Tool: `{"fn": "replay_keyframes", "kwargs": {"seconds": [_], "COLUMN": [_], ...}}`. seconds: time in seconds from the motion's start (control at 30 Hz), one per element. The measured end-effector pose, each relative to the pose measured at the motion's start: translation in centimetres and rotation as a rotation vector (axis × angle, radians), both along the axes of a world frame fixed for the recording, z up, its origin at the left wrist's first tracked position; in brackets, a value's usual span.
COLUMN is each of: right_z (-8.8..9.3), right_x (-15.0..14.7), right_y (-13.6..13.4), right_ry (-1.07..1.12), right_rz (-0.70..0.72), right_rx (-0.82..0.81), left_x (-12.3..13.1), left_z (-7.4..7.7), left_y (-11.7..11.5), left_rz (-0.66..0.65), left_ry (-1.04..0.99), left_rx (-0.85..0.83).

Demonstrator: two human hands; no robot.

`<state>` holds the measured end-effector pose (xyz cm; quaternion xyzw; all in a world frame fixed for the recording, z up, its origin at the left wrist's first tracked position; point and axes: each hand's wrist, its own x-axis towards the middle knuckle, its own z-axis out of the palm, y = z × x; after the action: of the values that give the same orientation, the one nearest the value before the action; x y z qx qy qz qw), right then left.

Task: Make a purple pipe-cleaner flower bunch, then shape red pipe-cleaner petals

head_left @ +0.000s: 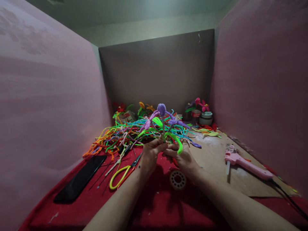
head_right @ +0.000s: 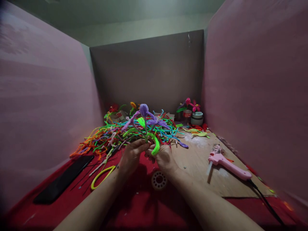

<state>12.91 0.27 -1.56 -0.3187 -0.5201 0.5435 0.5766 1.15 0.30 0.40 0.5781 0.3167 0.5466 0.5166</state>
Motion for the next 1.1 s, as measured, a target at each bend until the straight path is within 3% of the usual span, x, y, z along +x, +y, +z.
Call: {"fn": "replay_keyframes", "kwargs": {"seconds": [0.17, 0.43, 0.63, 0.77, 0.83, 0.9, 0.97, 1.1], "right_z": [-0.3, -0.1, -0.4, 2.1, 4.2, 6.2, 7.7, 8.8], "right_x": [-0.2, 0.0, 1.0, 3.8, 5.3, 6.1, 6.4, 5.8], "right_y": [0.3, -0.1, 0.8, 0.9, 0.2, -0.8, -1.6, -1.6], "right_ry": [0.024, -0.047, 0.011, 0.131, 0.176, 0.055, -0.156, -0.224], "right_rz": [-0.062, -0.036, -0.014, -0.296, -0.431, -0.406, -0.336, -0.177], "right_rx": [-0.062, -0.05, -0.089, -0.074, 0.127, 0.352, 0.467, 0.337], "left_x": [-0.3, -0.7, -0.6, -0.9, -1.0, -1.0, -1.0, -0.9], "left_z": [0.1, -1.2, -0.2, 0.6, 0.6, 0.3, -0.2, -0.7], "left_y": [0.0, 1.3, 0.8, 0.4, 0.4, 0.6, 0.8, 1.0], "left_rz": [0.039, 0.076, 0.142, 0.258, 0.305, 0.319, 0.301, 0.264], "left_ry": [0.07, 0.07, 0.162, 0.247, 0.304, 0.324, 0.313, 0.281], "left_rx": [0.037, 0.141, 0.122, 0.17, 0.2, 0.204, 0.189, 0.17]}}
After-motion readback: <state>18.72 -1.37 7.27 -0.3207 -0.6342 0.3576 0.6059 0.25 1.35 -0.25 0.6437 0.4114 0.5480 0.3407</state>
